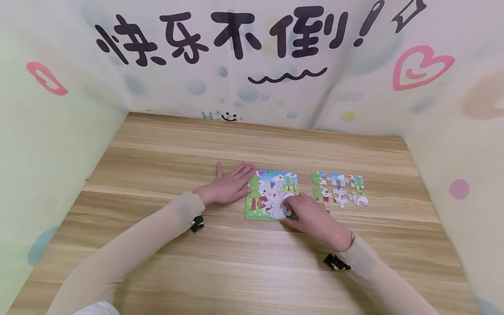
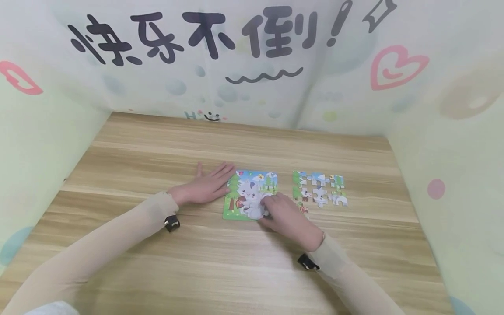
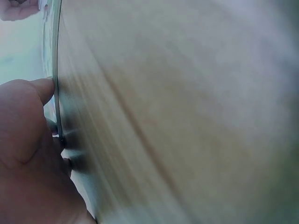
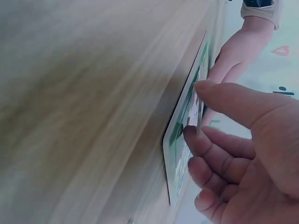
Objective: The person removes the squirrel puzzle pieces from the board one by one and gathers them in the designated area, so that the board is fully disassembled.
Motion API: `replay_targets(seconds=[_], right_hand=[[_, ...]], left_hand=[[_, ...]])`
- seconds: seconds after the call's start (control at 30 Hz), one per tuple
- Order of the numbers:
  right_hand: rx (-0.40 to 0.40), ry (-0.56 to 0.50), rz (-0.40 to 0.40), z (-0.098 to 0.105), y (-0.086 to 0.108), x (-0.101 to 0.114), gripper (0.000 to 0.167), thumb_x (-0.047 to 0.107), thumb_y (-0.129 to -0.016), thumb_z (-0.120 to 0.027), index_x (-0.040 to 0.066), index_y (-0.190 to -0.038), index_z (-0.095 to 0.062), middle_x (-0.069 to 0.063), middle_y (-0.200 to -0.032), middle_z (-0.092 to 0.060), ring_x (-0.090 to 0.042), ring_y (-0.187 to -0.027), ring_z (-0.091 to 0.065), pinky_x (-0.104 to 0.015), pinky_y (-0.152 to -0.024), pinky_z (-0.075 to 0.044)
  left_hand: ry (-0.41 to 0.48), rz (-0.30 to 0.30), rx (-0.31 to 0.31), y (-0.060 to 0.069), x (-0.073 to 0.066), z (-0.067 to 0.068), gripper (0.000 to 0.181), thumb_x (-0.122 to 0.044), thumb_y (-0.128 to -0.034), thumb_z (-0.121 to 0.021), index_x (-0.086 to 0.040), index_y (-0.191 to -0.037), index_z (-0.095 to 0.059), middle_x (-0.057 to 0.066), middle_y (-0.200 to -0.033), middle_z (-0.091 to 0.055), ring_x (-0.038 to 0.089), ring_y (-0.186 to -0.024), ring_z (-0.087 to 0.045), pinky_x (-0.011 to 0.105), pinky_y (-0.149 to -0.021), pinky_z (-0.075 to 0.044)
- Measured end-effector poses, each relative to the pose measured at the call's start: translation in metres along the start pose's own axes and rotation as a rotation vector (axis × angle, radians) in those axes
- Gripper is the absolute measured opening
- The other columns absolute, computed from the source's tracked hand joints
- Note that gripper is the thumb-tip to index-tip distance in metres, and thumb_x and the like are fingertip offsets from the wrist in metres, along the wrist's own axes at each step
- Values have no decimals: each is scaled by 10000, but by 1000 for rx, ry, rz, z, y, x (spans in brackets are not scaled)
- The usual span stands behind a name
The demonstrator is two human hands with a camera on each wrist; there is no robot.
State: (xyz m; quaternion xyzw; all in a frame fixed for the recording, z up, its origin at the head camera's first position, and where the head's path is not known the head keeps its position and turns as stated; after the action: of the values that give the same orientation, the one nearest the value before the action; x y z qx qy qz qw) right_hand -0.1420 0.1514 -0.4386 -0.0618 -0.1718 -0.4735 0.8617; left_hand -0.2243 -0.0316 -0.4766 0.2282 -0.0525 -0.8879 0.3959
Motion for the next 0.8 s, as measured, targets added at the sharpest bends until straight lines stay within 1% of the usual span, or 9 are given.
replay_targets(seconds=[0.1, 0.2, 0.3, 0.4, 0.47, 0.57, 0.67, 0.8], right_hand=[[-10, 10, -2, 2, 5, -2, 401, 216, -890, -845, 8, -1197, -692, 16, -919, -666, -146, -844, -520, -322, -746, -494], [-23, 30, 14, 3, 10, -4, 427, 217, -881, -851, -6, -1209, -695, 1, -934, -684, -152, -852, -535, -332, -754, -511], [-44, 65, 40, 5, 16, -7, 427, 227, -872, -859, -4, -1201, -713, -25, -967, -705, -161, -871, -567, -348, -779, -533], [-85, 67, 66, 10, 23, -12, 425, 214, -856, -871, -5, -1190, -726, -47, -991, -721, -177, -893, -598, -370, -802, -549], [-117, 49, 74, 17, 30, -17, 421, 195, -845, -877, -7, -1184, -730, -45, -990, -726, -183, -896, -606, -376, -792, -555], [-150, 7, 59, 27, 40, -30, 408, 174, -837, -883, -3, -1174, -736, -13, -966, -720, -181, -895, -611, -359, -772, -557], [-163, -17, 56, 37, 51, -44, 392, 156, -834, -882, 2, -1167, -744, 0, -964, -723, -183, -892, -627, -361, -756, -569], [-206, -16, 99, 50, 67, -57, 416, 115, -790, -905, 5, -1163, -754, 10, -964, -732, -177, -892, -648, -385, -748, -587]], left_hand=[[3, 0, -1, 0, 0, -1, 707, -438, -1125, -365, -98, -1681, -92, 98, -1754, -8, 310, -1612, 20, 831, -1085, 144], [3, 1, 0, 0, 0, -1, 708, -437, -1124, -370, -96, -1680, -94, 97, -1754, -9, 309, -1612, 21, 832, -1085, 143], [0, 2, -1, 0, 0, -1, 711, -440, -1123, -374, -98, -1681, -95, 93, -1755, -10, 307, -1613, 21, 833, -1084, 144], [-9, 1, -3, 0, 1, -2, 712, -446, -1123, -370, -100, -1682, -94, 91, -1755, -12, 308, -1613, 20, 837, -1083, 139], [-7, 0, -4, -1, 1, -2, 711, -449, -1124, -367, -103, -1682, -94, 90, -1756, -13, 308, -1613, 20, 837, -1083, 139], [-4, 2, -2, -1, 0, -2, 708, -448, -1124, -366, -108, -1682, -93, 87, -1755, -12, 307, -1613, 18, 836, -1087, 135], [0, 2, -3, 0, 0, -1, 707, -446, -1125, -366, -106, -1682, -96, 89, -1754, -12, 310, -1613, 15, 835, -1089, 132], [4, 3, -7, 0, 0, 0, 708, -448, -1124, -365, -105, -1682, -95, 91, -1755, -11, 310, -1613, 21, 833, -1089, 136]])
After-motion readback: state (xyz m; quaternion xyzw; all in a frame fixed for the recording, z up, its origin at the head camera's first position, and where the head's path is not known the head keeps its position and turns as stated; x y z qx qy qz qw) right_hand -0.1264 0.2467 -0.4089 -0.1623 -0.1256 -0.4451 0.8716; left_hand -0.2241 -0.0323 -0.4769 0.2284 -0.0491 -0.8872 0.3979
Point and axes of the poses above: each hand's wrist, its own y-axis away from the middle knuckle, its own z-axis out of the back of the hand, x = y × z, the point moved 8 cm from there along -y, towards the middle knuckle
